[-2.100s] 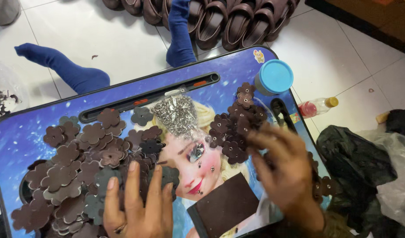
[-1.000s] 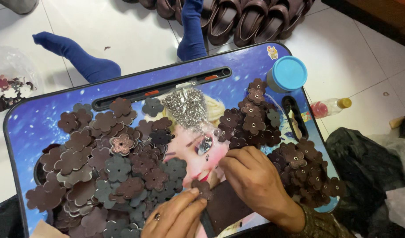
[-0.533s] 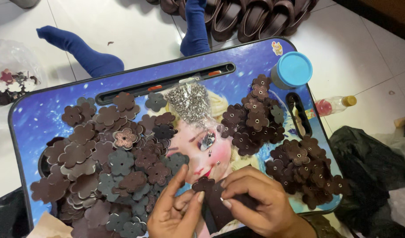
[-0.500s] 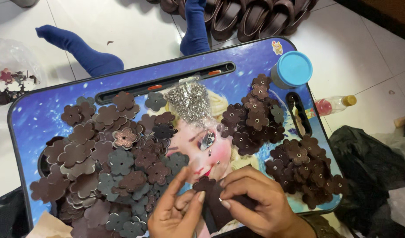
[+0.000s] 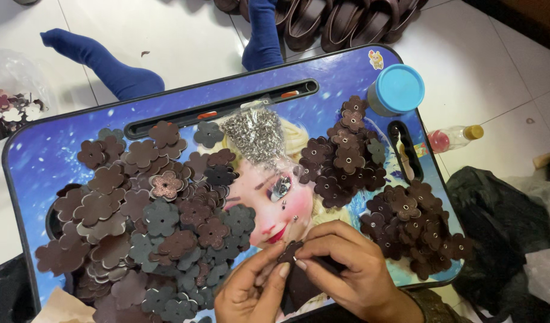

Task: The person repeatedly picks up flower-shaped craft pieces and small metal fasteners, inserts the fasteners into the center of each piece, and places the assembled pieces into a growing pile on the right side of the tray.

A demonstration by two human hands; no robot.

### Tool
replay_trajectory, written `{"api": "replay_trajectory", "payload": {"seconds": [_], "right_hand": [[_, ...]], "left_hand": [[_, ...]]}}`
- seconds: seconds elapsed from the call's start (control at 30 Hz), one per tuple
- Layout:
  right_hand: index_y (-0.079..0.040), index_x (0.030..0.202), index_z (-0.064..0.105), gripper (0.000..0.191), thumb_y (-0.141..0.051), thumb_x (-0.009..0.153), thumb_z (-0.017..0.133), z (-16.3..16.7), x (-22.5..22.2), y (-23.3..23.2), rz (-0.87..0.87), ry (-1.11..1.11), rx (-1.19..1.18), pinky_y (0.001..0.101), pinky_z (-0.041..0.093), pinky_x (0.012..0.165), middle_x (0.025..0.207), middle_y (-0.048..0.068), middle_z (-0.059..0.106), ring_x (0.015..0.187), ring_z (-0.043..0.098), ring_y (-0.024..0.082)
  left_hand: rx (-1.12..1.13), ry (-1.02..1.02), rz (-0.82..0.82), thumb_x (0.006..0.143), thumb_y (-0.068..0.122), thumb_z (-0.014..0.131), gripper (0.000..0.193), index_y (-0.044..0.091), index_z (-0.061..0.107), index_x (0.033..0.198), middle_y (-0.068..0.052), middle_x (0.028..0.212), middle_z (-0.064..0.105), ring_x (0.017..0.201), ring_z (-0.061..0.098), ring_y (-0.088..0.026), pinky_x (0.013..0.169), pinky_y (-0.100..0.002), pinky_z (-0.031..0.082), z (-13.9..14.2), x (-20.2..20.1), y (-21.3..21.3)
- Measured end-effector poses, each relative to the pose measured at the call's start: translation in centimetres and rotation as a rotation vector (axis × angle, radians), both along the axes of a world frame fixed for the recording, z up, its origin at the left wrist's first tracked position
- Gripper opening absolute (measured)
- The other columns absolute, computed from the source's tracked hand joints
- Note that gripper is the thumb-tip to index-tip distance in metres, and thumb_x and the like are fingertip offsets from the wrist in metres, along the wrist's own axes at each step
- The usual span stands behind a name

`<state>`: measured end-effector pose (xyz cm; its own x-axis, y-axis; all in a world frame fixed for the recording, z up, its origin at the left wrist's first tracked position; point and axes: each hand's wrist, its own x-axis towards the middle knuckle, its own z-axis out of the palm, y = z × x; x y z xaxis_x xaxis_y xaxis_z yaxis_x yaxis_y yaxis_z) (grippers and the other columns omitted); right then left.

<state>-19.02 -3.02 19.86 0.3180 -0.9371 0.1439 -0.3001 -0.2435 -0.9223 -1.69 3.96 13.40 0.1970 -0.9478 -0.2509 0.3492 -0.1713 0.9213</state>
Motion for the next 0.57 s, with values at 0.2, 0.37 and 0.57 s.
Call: {"api": "replay_trajectory", "payload": {"seconds": [0.2,0.37,0.57], "right_hand": [[-0.004,0.093,0.076,0.017,-0.002,0.078,0.082,0.5,0.1,-0.4,-0.004,0.067,-0.03,0.0263,0.059,0.074,0.098,0.007,0.072,0.088,0.074,0.016],[-0.003,0.094,0.071,0.019,0.0,0.077,0.08,0.3,-0.1,-0.2,-0.016,0.029,-0.023,0.0278,0.058,0.078,0.102,0.009,0.071,0.092,0.072,0.017],[-0.001,0.102,0.073,0.017,-0.003,0.087,0.079,-3.2,-1.1,2.2,-0.1,-0.096,0.456,0.0297,0.06,0.076,0.098,0.011,0.076,0.086,0.071,0.021]], "left_hand": [[-0.102,-0.145,-0.06,0.087,-0.016,0.069,0.034,-0.01,0.072,0.121,-0.023,0.115,0.078,0.109,0.075,-0.025,0.097,-0.035,0.058,0.1,0.1,-0.2],[-0.011,-0.306,-0.166,0.085,-0.01,0.071,0.043,0.0,0.072,0.127,-0.015,0.108,0.082,0.105,0.078,-0.019,0.092,-0.031,0.06,1.8,0.7,-0.7],[0.021,-0.484,-0.23,0.084,-0.002,0.073,0.048,0.011,0.072,0.131,-0.009,0.102,0.086,0.096,0.081,-0.015,0.087,-0.03,0.062,3.1,0.5,-1.4]]}}
